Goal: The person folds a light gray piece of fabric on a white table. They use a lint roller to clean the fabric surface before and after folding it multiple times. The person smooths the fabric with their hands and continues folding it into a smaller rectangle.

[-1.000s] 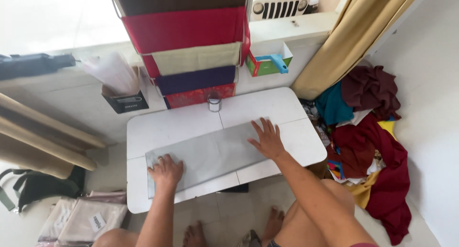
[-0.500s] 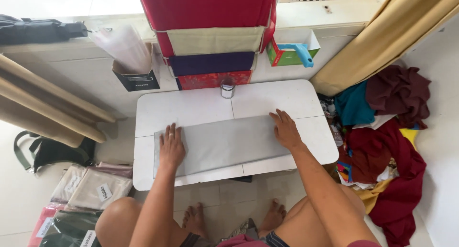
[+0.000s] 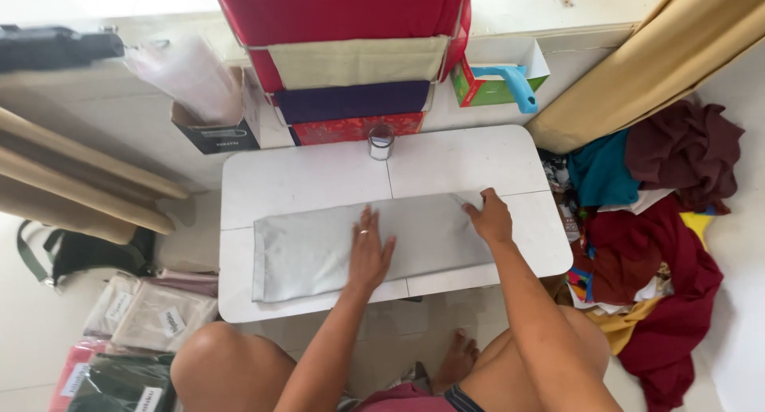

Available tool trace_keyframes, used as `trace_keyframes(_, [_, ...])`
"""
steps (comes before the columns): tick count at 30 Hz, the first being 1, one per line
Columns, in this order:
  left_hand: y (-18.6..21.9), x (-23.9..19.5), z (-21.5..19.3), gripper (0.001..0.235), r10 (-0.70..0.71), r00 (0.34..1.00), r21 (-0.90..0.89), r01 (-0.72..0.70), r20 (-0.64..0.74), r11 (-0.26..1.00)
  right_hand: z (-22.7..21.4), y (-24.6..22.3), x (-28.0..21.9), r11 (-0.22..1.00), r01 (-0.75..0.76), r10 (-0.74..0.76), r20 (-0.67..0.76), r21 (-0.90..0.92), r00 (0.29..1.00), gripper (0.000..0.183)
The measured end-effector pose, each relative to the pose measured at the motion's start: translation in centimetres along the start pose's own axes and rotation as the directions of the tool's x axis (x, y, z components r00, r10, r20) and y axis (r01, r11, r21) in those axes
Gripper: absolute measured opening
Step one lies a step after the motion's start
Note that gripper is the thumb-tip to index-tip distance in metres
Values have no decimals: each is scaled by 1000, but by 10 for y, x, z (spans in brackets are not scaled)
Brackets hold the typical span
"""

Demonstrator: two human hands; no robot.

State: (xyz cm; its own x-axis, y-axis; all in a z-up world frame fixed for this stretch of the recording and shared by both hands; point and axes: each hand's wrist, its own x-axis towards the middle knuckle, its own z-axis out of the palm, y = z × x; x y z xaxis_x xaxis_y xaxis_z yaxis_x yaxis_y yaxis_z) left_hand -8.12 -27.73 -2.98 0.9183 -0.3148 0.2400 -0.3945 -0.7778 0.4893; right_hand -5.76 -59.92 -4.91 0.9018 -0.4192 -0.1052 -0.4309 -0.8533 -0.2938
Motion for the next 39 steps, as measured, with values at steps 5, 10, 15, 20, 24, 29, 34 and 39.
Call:
trace_keyframes(5, [40, 31, 4, 76, -160, 978, -294, 193, 134, 936, -13, 31, 5, 833, -323, 175, 341, 449, 924, 91])
trace_keyframes(10, [43, 41, 1, 81, -162, 949, 53, 153, 271, 987, -40, 48, -20, 768, -284, -16, 462, 573, 887, 49])
trace_keyframes(15, [50, 42, -6, 82, -206, 927, 64, 196, 314, 979, -57, 40, -28, 699, -200, -114, 382, 687, 917, 22])
trace_keyframes(20, [65, 41, -6, 83, -215, 916, -6, 231, 339, 973, -70, 35, -31, 433, -176, -125, 252, 884, 960, 30])
trace_keyframes(24, [80, 39, 29, 81, -157, 948, -137, 201, 278, 970, -91, 57, -23, 455, -159, -64, 210, 876, 976, 46])
trace_keyframes(29, [106, 31, 51, 83, 36, 979, -585, 91, 202, 806, -145, 49, -29, 486, -20, 10, 17, 874, 1000, 47])
trace_keyframes(34, [63, 17, 78, 81, -32, 918, -865, 385, 396, 323, -161, -26, -59, 581, 57, -65, -24, 812, 998, 46])
trace_keyframes(39, [-2, 12, 7, 95, 14, 769, -731, 614, 640, -299, -96, -144, -105, 624, 128, -230, 24, 771, 973, 43])
